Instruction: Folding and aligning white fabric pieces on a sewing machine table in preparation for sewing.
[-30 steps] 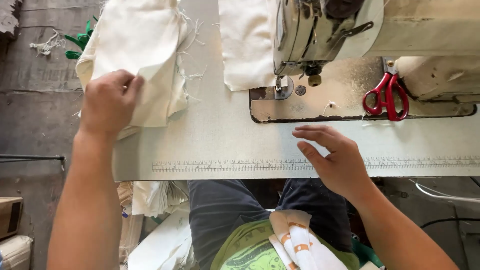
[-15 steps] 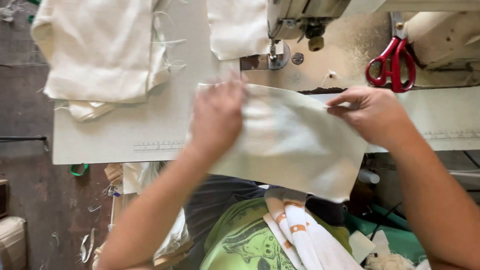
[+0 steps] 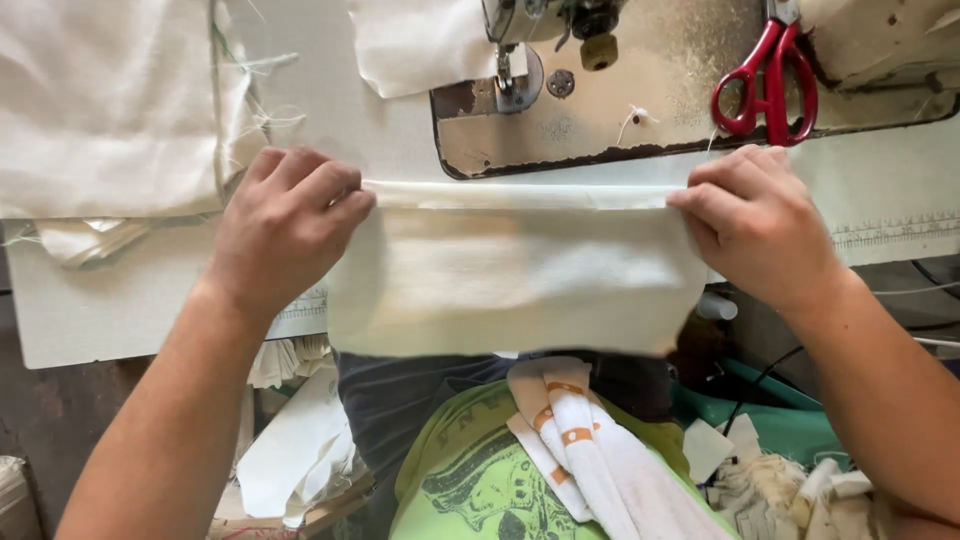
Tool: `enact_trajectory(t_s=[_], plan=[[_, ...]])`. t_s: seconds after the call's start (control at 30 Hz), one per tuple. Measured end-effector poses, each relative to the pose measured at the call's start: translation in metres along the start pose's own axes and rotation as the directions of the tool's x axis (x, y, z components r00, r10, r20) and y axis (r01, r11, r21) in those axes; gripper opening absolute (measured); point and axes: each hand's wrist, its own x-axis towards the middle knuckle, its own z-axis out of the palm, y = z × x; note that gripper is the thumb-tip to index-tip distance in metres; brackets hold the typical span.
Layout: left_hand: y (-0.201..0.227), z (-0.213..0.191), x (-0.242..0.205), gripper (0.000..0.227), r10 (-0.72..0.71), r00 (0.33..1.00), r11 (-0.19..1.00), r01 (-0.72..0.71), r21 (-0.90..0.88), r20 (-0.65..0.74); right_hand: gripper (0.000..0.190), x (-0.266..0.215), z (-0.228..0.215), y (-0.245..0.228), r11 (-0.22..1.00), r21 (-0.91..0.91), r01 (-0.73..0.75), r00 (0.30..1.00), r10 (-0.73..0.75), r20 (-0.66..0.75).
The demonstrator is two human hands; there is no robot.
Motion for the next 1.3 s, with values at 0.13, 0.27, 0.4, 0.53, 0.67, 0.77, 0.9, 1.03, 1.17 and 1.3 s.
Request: enact_trajectory(t_s=[0.13,0.27,0.4,0.53,0.67,0.77,0.9,1.03,1.17,1.3], plan=[[-0.001,0.001,-0.006,0.012,-0.038,0.999,0.999,0.038,-0.038,0.007,0.018,-0.008,-0.003,-0.004,0.993,-0.081,0.087,0.996,-0.087,0.009],[0.000,-0.006,0.007,0.008,-0.173,0.971,0.955,0.206,-0.212,0.164,0.019,-0.004,-0.016,-0.001,0.986,0.030,-0.161,0.971,0.153,0.186],[0.001,-0.009,0.025,0.019,-0.301,0.854,0.848,0.444,-0.292,0.425,0.034,0.022,-0.025,-0.003,0.897,0.063,-0.438,0.845,0.387,0.368],[-0.018,-0.003,0.032,0.015,-0.224,0.830,0.881,0.397,-0.257,0.510,0.015,0.051,-0.040,-0.009,0.758,0.119,-0.641,0.707,0.523,0.477],[-0.041,0.009,0.029,0.007,-0.106,0.918,0.874,0.270,-0.405,0.383,0.014,0.082,-0.050,-0.018,0.553,-0.097,-0.827,0.354,0.647,0.676],[-0.044,0.012,0.029,0.010,-0.091,0.939,0.886,0.228,-0.404,0.332,0.013,0.093,-0.054,-0.027,0.507,-0.150,-0.849,0.275,0.666,0.694],[-0.036,0.004,0.016,0.008,-0.078,0.982,0.960,0.121,-0.254,0.172,0.009,0.012,-0.016,-0.002,0.921,0.099,-0.378,0.891,0.332,0.311],[-0.023,0.010,-0.001,0.018,-0.029,0.998,0.995,0.035,-0.098,0.061,0.016,-0.015,-0.006,-0.012,0.999,0.040,0.023,0.993,-0.027,0.115],[-0.018,0.015,-0.005,0.022,-0.051,0.998,0.998,0.052,0.041,-0.032,0.022,-0.018,-0.012,-0.028,0.991,0.011,0.131,0.979,-0.131,0.157],[-0.018,0.020,0.002,0.011,-0.194,0.981,0.893,0.172,0.417,0.010,0.052,-0.034,-0.001,-0.034,0.976,0.054,0.211,0.957,-0.218,0.194]])
